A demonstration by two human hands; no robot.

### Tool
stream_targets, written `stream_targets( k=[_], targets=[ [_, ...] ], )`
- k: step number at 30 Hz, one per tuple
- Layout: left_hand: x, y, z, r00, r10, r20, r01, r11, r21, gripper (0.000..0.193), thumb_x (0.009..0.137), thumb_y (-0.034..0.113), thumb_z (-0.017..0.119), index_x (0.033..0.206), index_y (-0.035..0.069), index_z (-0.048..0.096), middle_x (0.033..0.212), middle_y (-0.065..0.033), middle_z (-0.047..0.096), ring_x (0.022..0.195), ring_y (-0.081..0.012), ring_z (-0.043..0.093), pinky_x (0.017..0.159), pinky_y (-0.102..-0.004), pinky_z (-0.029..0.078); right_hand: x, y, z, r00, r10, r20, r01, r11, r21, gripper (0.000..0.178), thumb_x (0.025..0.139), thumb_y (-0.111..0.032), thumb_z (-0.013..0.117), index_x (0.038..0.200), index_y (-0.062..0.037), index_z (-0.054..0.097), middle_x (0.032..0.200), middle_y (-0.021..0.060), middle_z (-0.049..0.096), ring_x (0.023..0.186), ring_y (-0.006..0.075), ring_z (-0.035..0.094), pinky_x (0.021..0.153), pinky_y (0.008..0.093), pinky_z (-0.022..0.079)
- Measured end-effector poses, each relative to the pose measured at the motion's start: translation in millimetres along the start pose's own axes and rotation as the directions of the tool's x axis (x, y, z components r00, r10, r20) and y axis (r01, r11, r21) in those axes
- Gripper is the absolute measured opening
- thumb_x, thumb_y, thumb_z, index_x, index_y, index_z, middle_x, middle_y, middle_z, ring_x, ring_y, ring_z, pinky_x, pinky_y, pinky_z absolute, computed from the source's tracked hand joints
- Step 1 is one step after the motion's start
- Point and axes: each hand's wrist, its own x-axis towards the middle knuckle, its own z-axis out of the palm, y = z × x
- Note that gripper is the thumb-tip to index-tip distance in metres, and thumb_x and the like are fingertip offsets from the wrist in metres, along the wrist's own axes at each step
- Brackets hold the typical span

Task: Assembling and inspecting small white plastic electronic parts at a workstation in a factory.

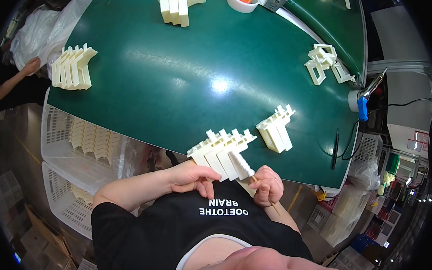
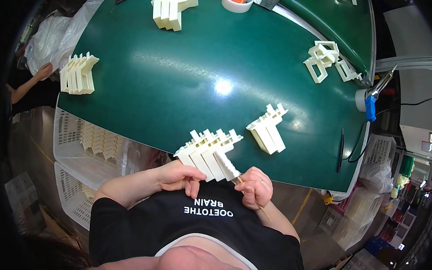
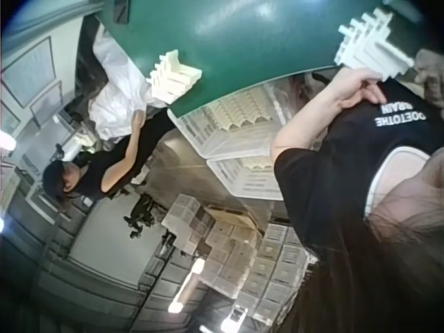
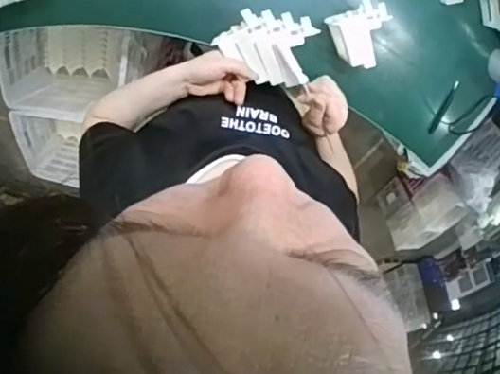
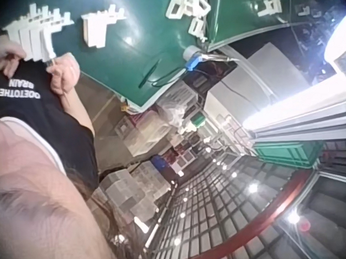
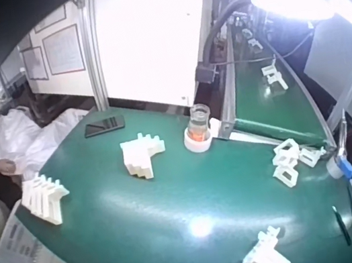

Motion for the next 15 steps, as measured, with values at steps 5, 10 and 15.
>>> stream_targets(
  k=[5,10,15],
  targets=[
    [0,0,2,0.997,0.074,0.008,-0.074,0.997,0.008,0.037,0.093,0.018,0.063,0.118,-0.006,0.054,0.091,-0.0164,0.066,0.06,-0.0257,0.069,0.045,-0.0245,0.056,2,0,2,0.994,0.047,-0.096,-0.049,0.999,-0.02,0.034,0.102,-0.021,0.044,0.074,-0.0059,0.054,0.064,0.009,0.059,0.051,0.0191,0.054,0.049,0.0312,0.042],
    [5,-2,1,0.995,0.1,0.011,-0.1,0.995,0.0,0.038,0.093,0.018,0.062,0.121,-0.005,0.053,0.096,-0.0159,0.066,0.061,-0.0253,0.07,0.046,-0.0245,0.056,7,-2,-1,0.994,0.105,-0.02,-0.101,0.983,0.156,0.034,0.103,-0.021,0.043,0.075,-0.0064,0.055,0.065,0.0094,0.06,0.05,0.0179,0.052,0.052,0.0299,0.041],
    [13,-1,4,0.988,0.154,0.022,-0.153,0.988,-0.008,0.037,0.092,0.014,0.062,0.122,-0.005,0.052,0.096,-0.0152,0.066,0.062,-0.0249,0.07,0.047,-0.0243,0.056,27,-4,11,0.999,-0.002,-0.038,-0.007,0.97,-0.241,0.024,0.095,-0.014,0.054,0.074,-0.005,0.06,0.066,0.0088,0.06,0.054,0.0222,0.056,0.051,0.032,0.044]
  ],
)
